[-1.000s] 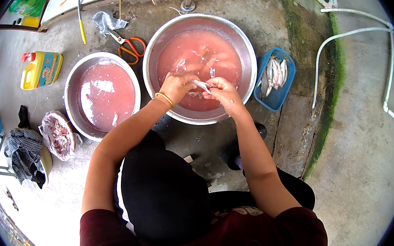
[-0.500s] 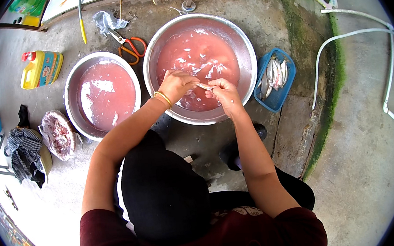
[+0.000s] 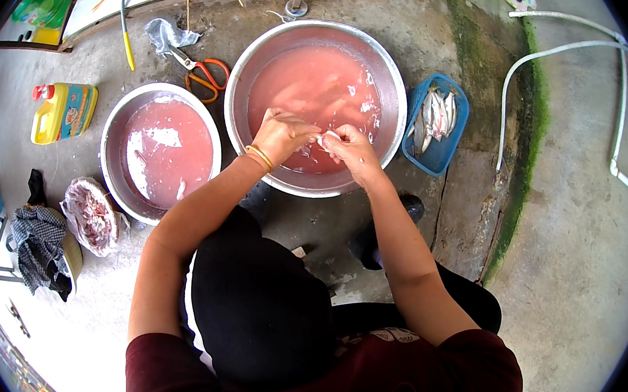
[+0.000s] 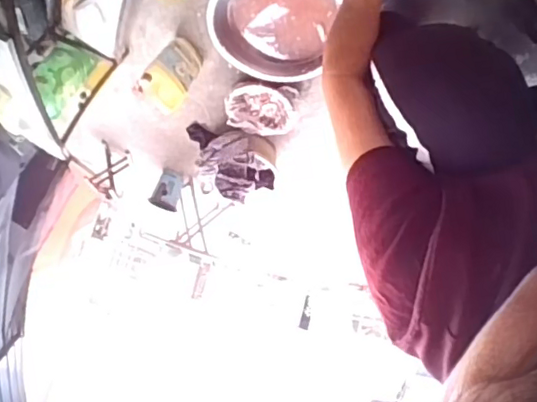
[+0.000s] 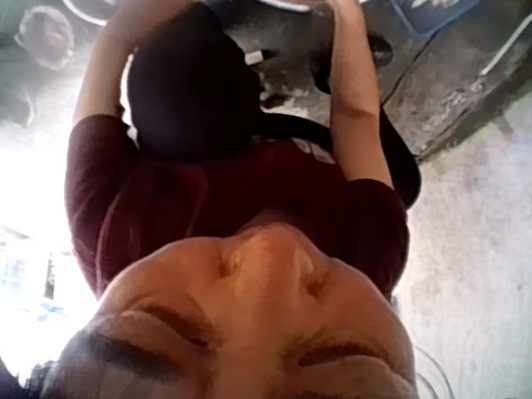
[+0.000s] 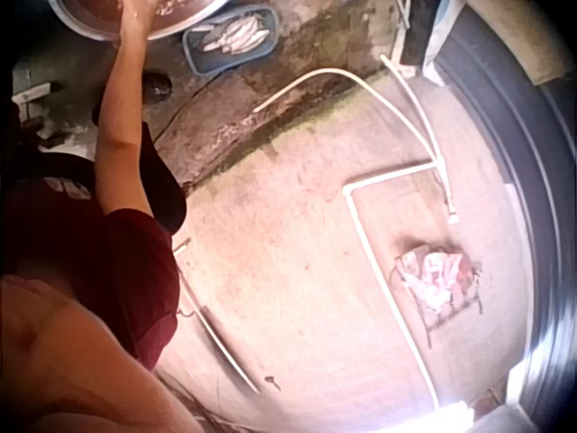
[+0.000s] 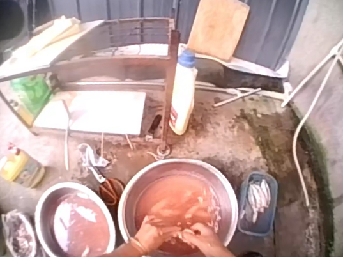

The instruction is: The person cleans small fish by hand in a large metal bowl filled with reddish water, scrubbing them and placing them into a blue tray. After finishing the fish, the person washes the metal bowl with a cloth and water, then rinses a pair of scissors in the bowl.

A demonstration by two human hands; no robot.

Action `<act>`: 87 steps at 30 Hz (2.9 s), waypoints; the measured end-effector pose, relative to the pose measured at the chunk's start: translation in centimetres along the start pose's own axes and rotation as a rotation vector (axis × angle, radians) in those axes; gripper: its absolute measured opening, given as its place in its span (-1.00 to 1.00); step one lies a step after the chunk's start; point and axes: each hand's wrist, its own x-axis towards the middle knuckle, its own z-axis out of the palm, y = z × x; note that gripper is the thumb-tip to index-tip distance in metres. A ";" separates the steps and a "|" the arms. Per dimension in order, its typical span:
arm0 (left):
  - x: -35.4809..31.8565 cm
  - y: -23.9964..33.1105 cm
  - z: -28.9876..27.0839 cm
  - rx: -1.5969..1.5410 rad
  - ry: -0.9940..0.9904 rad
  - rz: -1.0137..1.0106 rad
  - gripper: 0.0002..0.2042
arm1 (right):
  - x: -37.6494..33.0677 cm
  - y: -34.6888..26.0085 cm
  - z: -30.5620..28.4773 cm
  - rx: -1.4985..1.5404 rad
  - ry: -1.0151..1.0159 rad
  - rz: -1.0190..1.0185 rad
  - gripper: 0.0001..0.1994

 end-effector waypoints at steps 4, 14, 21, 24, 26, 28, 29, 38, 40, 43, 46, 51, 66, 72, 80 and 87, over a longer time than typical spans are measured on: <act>-0.3 -0.1 0.0 -0.013 0.021 -0.060 -0.82 | -0.3 -0.2 0.2 0.084 -0.061 -0.010 -0.79; 0.0 0.6 0.1 0.139 -0.127 0.005 -0.81 | -0.1 -0.7 1.1 -0.026 -0.031 0.079 -0.72; -0.9 0.0 0.9 0.182 -0.106 -0.220 -0.64 | 3.3 2.9 -2.5 -0.166 0.279 -0.222 -0.90; -1.0 -0.5 0.9 0.212 -0.174 -0.322 -0.55 | 4.3 5.3 -3.6 -0.952 0.564 -0.430 -0.95; -1.1 -0.6 1.1 0.222 -0.171 -0.339 -0.57 | 3.9 5.4 -2.9 -1.220 0.458 -0.464 -0.94; -1.3 -1.1 1.7 0.194 -0.091 -0.300 -0.60 | 3.8 5.4 -1.8 -1.163 0.159 -0.468 -0.91; -1.4 -1.4 1.7 0.184 -0.049 -0.286 -0.62 | 3.5 4.4 -1.3 -1.185 0.158 -0.432 -0.93; 1.7 1.0 -0.2 -0.526 0.091 -0.565 -0.71 | 1.5 -0.7 0.6 0.149 0.272 -0.313 -0.78; 1.9 1.5 -0.2 -0.736 -0.013 -0.572 -0.68 | 1.2 -0.5 1.3 0.150 0.304 -0.340 -0.78; 2.4 3.7 -1.1 -0.787 -0.092 -0.619 -0.62 | 0.8 0.3 1.9 -0.050 0.393 -0.339 -0.81; 1.7 1.4 1.6 -0.613 0.014 -0.536 -0.62 | 0.0 0.5 3.4 -0.140 0.398 -0.411 -0.86; 2.3 2.8 -0.1 -0.697 0.029 -0.749 -0.73 | -0.2 0.8 4.0 -0.064 0.341 -0.613 -0.85; 1.4 0.7 -0.9 -0.261 0.215 -0.649 -0.83 | -1.1 0.3 2.9 0.372 0.297 -0.411 -0.89; 0.9 -1.8 0.4 -1.167 0.055 -0.874 -0.76 | 0.0 1.6 1.5 0.292 0.332 -0.537 -0.83; 2.3 0.7 0.7 -0.961 -0.137 -0.795 -0.83 | -0.6 0.7 -0.2 -0.105 0.408 -0.670 -0.81; -0.6 -1.1 0.2 0.441 -0.147 -0.379 -0.57 | -0.6 -1.4 -11.1 -0.705 1.208 -0.712 -0.79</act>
